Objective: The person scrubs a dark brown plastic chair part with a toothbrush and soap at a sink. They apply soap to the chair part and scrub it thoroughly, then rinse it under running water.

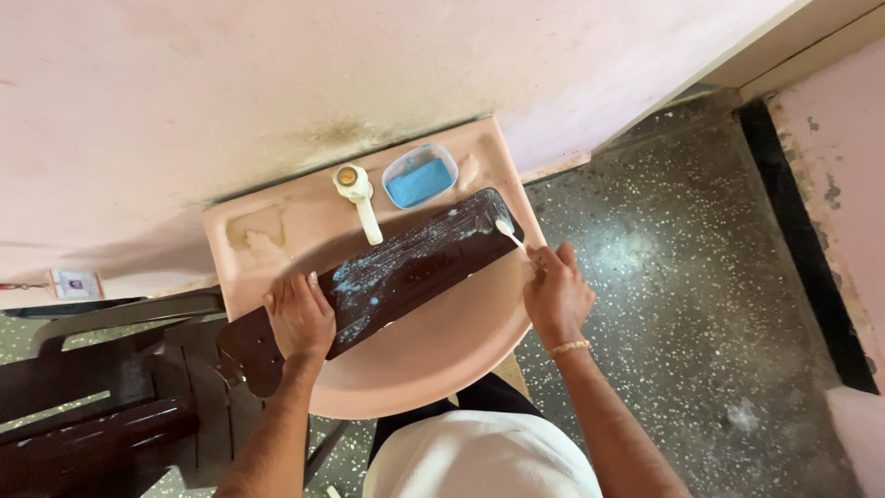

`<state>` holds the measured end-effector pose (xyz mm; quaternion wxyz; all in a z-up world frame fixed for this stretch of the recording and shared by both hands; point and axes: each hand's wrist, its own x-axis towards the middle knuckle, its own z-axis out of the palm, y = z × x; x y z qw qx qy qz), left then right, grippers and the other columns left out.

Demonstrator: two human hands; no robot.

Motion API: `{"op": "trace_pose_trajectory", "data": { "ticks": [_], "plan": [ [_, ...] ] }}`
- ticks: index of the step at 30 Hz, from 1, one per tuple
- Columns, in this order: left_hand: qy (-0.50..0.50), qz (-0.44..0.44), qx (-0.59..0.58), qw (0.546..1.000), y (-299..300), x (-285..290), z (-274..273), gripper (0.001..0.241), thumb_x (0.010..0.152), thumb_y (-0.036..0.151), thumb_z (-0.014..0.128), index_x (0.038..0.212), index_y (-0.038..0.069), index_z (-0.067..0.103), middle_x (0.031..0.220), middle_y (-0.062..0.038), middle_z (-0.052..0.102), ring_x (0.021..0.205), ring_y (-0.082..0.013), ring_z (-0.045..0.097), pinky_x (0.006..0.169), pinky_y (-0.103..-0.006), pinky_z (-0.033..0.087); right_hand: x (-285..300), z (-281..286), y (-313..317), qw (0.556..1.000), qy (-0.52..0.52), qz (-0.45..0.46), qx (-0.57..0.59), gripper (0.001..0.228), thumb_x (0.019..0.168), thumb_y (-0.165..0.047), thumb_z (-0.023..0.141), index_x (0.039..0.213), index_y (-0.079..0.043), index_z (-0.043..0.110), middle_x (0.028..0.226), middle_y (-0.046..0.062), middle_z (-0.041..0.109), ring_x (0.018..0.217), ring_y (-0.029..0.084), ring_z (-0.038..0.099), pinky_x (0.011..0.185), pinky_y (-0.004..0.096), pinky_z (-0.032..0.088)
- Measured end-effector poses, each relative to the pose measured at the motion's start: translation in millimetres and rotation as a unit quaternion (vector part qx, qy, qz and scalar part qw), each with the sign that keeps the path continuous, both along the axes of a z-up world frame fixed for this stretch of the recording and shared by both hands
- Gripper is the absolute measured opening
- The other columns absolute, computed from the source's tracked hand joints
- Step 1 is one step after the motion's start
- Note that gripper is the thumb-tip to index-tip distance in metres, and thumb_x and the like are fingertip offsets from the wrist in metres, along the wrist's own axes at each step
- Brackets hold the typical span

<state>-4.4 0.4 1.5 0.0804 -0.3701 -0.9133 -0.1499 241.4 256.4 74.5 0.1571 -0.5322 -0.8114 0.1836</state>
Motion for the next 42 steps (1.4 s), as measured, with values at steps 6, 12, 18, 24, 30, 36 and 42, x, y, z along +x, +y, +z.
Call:
{"op": "trace_pose_trajectory", "data": {
  "ticks": [6, 12, 18, 24, 30, 36, 42],
  "plan": [
    [-0.005, 0.001, -0.001, 1.0, -8.9, 9.6, -2.9, 0.021, 0.11, 0.019, 0.051, 0.096, 0.004, 0.055, 0.093, -0.016, 0.062, 0.1, -0.0362, 0.059, 0.092, -0.0495, 0.04, 23.1, 0.6, -13.4, 1.0, -0.006, 0.003, 0.021, 0.021, 0.092, -0.011, 0.062, 0.104, -0.02, 0.077, 0.1, 0.007, 0.065, 0.079, 0.036, 0.068, 0.064, 0.051, 0.052],
    [-0.007, 0.001, -0.003, 1.0, -3.5, 2.9, -1.1, 0.022, 0.109, 0.019, 0.05, 0.094, 0.004, 0.055, 0.09, -0.016, 0.061, 0.096, -0.0364, 0.059, 0.091, -0.0498, 0.04, 17.7, 7.0, -13.5, 1.0, -0.027, -0.009, 0.0, 0.018, 0.092, -0.013, 0.062, 0.101, -0.018, 0.075, 0.096, 0.008, 0.063, 0.078, 0.036, 0.068, 0.063, 0.052, 0.051],
    [-0.008, 0.002, 0.008, 1.0, -2.1, 2.1, -3.3, 0.023, 0.111, 0.019, 0.05, 0.095, 0.004, 0.055, 0.09, -0.016, 0.061, 0.095, -0.0367, 0.059, 0.09, -0.0502, 0.04, 25.2, 5.5, -6.7, 1.0, -0.024, 0.0, 0.015, 0.009, 0.096, -0.015, 0.062, 0.093, -0.014, 0.071, 0.1, 0.009, 0.063, 0.079, 0.038, 0.068, 0.063, 0.054, 0.049],
    [0.001, -0.005, 0.0, 1.0, -8.6, 8.2, -4.2, 0.023, 0.111, 0.019, 0.051, 0.094, 0.004, 0.054, 0.09, -0.016, 0.061, 0.096, -0.0364, 0.059, 0.09, -0.0494, 0.041, 31.7, 7.4, -10.1, 0.999, -0.052, 0.002, 0.015, 0.011, 0.095, -0.013, 0.064, 0.097, -0.017, 0.074, 0.099, 0.008, 0.064, 0.077, 0.038, 0.067, 0.061, 0.053, 0.048],
    [0.02, -0.006, 0.015, 1.0, -2.1, 4.0, -0.3, 0.021, 0.11, 0.019, 0.05, 0.097, 0.004, 0.056, 0.091, -0.015, 0.062, 0.096, -0.0358, 0.059, 0.089, -0.0494, 0.041, 27.2, 6.0, -8.1, 1.0, -0.026, -0.001, 0.013, 0.016, 0.091, -0.01, 0.064, 0.1, -0.017, 0.074, 0.098, 0.008, 0.063, 0.079, 0.036, 0.068, 0.064, 0.051, 0.05],
    [0.003, -0.001, -0.005, 1.0, -8.5, 6.9, -7.9, 0.024, 0.112, 0.02, 0.05, 0.095, 0.004, 0.055, 0.09, -0.015, 0.062, 0.098, -0.0356, 0.06, 0.091, -0.049, 0.041, 30.7, -0.3, -10.6, 0.999, -0.034, -0.008, 0.01, 0.016, 0.092, -0.011, 0.063, 0.101, -0.017, 0.074, 0.101, 0.007, 0.065, 0.082, 0.037, 0.068, 0.066, 0.052, 0.05],
    [0.02, -0.008, 0.016, 1.0, -2.0, 1.2, -2.1, 0.021, 0.109, 0.02, 0.051, 0.097, 0.004, 0.056, 0.092, -0.016, 0.063, 0.098, -0.0359, 0.059, 0.091, -0.0498, 0.04, 20.7, 13.8, -3.6, 0.999, -0.043, -0.014, -0.017, 0.015, 0.096, -0.018, 0.062, 0.103, -0.018, 0.075, 0.1, 0.008, 0.064, 0.08, 0.038, 0.068, 0.065, 0.053, 0.052]
  ]
}}
